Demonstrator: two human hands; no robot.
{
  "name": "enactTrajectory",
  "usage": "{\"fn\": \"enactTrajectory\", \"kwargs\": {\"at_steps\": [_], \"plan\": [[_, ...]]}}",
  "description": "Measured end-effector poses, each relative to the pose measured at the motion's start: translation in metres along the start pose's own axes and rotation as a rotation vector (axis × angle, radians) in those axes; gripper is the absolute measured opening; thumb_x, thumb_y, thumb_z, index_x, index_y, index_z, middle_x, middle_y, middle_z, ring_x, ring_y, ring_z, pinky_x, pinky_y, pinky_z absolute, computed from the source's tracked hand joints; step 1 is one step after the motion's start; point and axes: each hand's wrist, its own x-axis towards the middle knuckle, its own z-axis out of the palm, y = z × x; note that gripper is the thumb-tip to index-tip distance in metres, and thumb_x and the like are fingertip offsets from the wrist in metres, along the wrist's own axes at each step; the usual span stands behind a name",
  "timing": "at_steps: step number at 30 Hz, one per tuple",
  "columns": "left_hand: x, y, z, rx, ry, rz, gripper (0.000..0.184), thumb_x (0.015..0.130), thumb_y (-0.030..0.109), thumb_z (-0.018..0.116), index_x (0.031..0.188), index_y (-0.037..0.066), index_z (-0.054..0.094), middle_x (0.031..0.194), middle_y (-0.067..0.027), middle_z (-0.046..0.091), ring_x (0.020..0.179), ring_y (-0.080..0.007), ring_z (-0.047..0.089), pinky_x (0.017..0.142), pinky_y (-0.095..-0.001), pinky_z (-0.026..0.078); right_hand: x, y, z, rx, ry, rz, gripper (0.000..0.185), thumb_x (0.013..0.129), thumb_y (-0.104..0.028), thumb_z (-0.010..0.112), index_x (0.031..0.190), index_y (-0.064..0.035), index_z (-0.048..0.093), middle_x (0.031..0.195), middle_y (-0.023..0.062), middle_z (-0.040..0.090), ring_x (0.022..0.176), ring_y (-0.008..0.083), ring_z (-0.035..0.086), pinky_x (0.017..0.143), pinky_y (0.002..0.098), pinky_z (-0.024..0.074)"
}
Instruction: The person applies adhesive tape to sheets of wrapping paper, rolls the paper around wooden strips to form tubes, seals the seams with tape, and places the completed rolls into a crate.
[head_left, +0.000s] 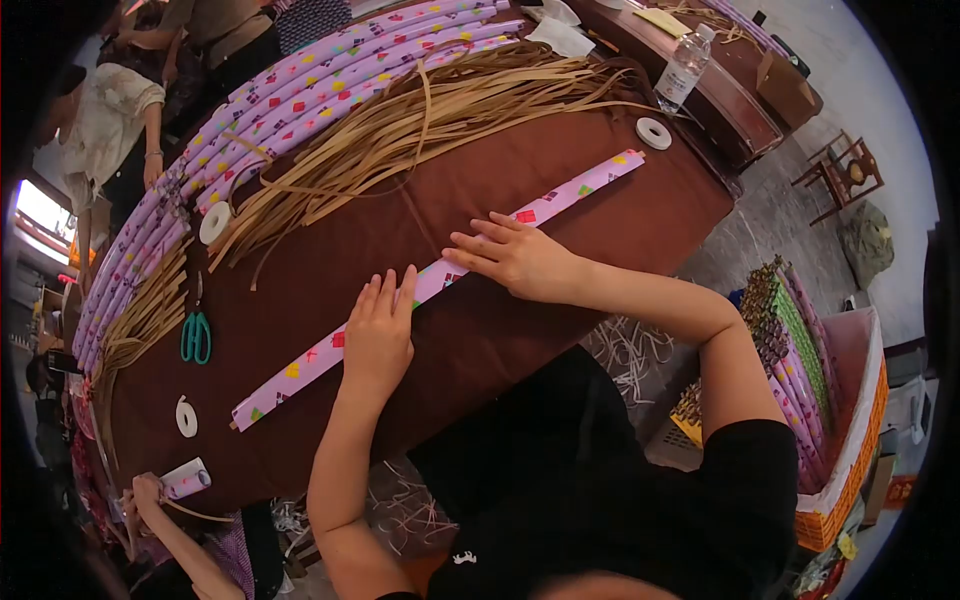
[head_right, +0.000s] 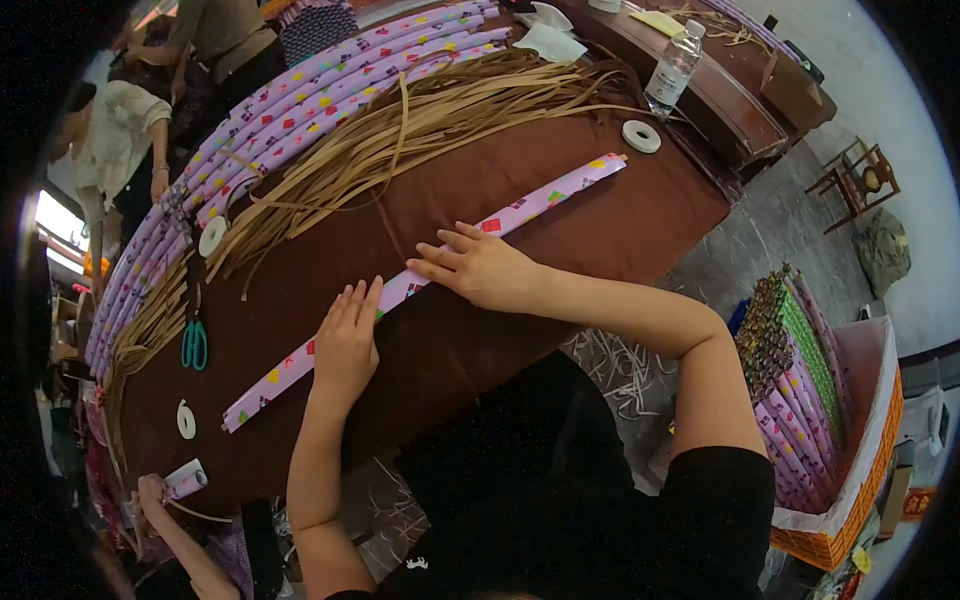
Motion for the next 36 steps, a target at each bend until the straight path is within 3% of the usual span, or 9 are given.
{"fn": "enactTrajectory", "kwargs": {"at_steps": [8,24,29,30,36], "plan": [[0.001,-0.004,0.003,0.031,0.015,0.021,0.064,0.078,-0.006,0.054,0.14,0.003,0.045,0.132,-0.0236,0.055,0.123,-0.0392,0.053,0.108,-0.0449,0.04,-0.001,-0.004,0.005,0.006,-0.025,0.132,0.058,0.089,-0.015,0.053,0.145,-0.0266,0.043,0.145,0.0022,0.048,0.131,0.0379,0.045,0.106,0.0688,0.0261],[0.003,-0.004,0.001,-0.052,0.01,-0.006,0.054,0.084,-0.002,0.05,0.138,0.001,0.047,0.13,-0.0241,0.057,0.124,-0.0406,0.052,0.107,-0.0462,0.04,0.001,-0.003,0.004,-0.003,-0.069,0.136,0.059,0.09,-0.015,0.053,0.146,-0.0283,0.041,0.146,0.0029,0.046,0.13,0.0378,0.045,0.106,0.0684,0.0274],[0.001,-0.006,0.001,-0.086,-0.008,0.008,0.055,0.082,-0.004,0.052,0.136,0.001,0.048,0.129,-0.0242,0.058,0.124,-0.0411,0.052,0.107,-0.0464,0.04,-0.003,0.006,0.005,-0.013,-0.023,0.049,0.056,0.091,-0.019,0.054,0.145,-0.0276,0.043,0.143,0.0034,0.049,0.128,0.0336,0.048,0.107,0.0643,0.0302],[0.001,-0.006,0.001,-0.072,-0.019,0.003,0.055,0.081,-0.005,0.053,0.136,0.001,0.048,0.128,-0.0241,0.058,0.124,-0.041,0.052,0.107,-0.0463,0.04,-0.001,0.009,-0.004,-0.06,-0.004,0.008,0.053,0.091,-0.02,0.053,0.144,-0.0249,0.044,0.139,0.0041,0.053,0.123,0.0303,0.052,0.107,0.0568,0.0362],[0.0,-0.007,0.002,-0.038,-0.019,0.013,0.057,0.079,-0.007,0.054,0.136,0.001,0.048,0.128,-0.0236,0.058,0.124,-0.0406,0.052,0.107,-0.046,0.04,0.0,0.022,-0.018,0.055,-0.149,-0.031,0.055,0.09,-0.017,0.052,0.145,-0.0167,0.042,0.138,0.0074,0.053,0.122,0.0274,0.055,0.105,0.0442,0.0428]]}}
